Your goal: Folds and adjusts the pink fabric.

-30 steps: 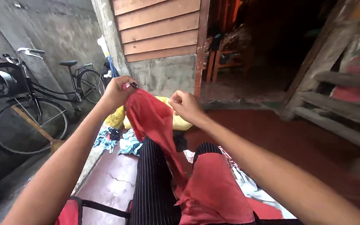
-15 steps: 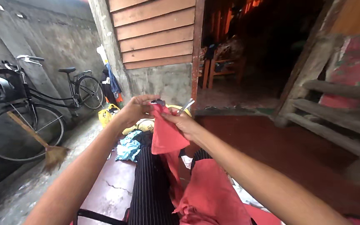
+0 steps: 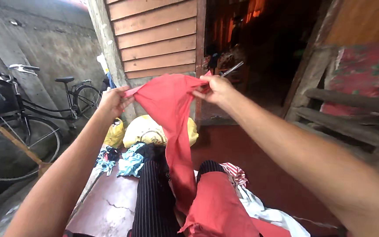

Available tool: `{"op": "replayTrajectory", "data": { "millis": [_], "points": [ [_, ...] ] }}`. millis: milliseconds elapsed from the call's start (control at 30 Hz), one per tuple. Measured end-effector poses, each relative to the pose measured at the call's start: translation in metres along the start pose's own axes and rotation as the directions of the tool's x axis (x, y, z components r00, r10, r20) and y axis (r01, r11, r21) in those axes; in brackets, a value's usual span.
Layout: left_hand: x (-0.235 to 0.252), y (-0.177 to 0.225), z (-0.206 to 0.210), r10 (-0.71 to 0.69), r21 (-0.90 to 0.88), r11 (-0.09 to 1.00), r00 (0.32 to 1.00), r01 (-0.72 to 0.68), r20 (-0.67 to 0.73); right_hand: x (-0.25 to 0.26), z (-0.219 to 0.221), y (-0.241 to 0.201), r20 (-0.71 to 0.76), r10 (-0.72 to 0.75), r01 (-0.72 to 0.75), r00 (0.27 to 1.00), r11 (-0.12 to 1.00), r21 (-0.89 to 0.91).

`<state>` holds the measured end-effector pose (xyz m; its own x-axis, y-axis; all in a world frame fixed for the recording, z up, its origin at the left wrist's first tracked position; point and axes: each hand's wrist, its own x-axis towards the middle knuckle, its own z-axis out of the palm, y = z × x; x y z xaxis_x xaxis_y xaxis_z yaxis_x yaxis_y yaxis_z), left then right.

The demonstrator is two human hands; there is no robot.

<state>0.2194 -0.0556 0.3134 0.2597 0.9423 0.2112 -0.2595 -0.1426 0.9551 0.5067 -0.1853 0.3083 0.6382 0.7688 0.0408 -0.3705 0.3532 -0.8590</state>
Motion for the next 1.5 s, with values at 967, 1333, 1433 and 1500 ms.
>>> {"op": "replayTrajectory", "data": {
  "millis": [967,1333,1433,1500],
  "points": [
    [-0.011,0.068,-0.017,0.317,0.584,0.727,0.931,-0.361,0.181,0.008,0.038,-0.083,0.167,-0.182,0.246,0.969,0.782,-0.572],
    [-0.012,0.058,-0.041,0.181,0.723,0.655,0.974,-0.222,0.135,0.007,0.036,-0.069,0.144,-0.144,0.204,0.979,0.711,-0.673],
    [-0.014,0.058,-0.044,0.16,0.737,0.644,0.979,-0.202,0.128,0.009,0.037,-0.063,0.177,-0.138,0.223,0.974,0.689,-0.689],
    [-0.015,0.057,-0.045,0.157,0.744,0.638,0.98,-0.195,0.123,0.009,0.039,-0.06,0.18,-0.129,0.219,0.975,0.688,-0.692]
  ]
}}
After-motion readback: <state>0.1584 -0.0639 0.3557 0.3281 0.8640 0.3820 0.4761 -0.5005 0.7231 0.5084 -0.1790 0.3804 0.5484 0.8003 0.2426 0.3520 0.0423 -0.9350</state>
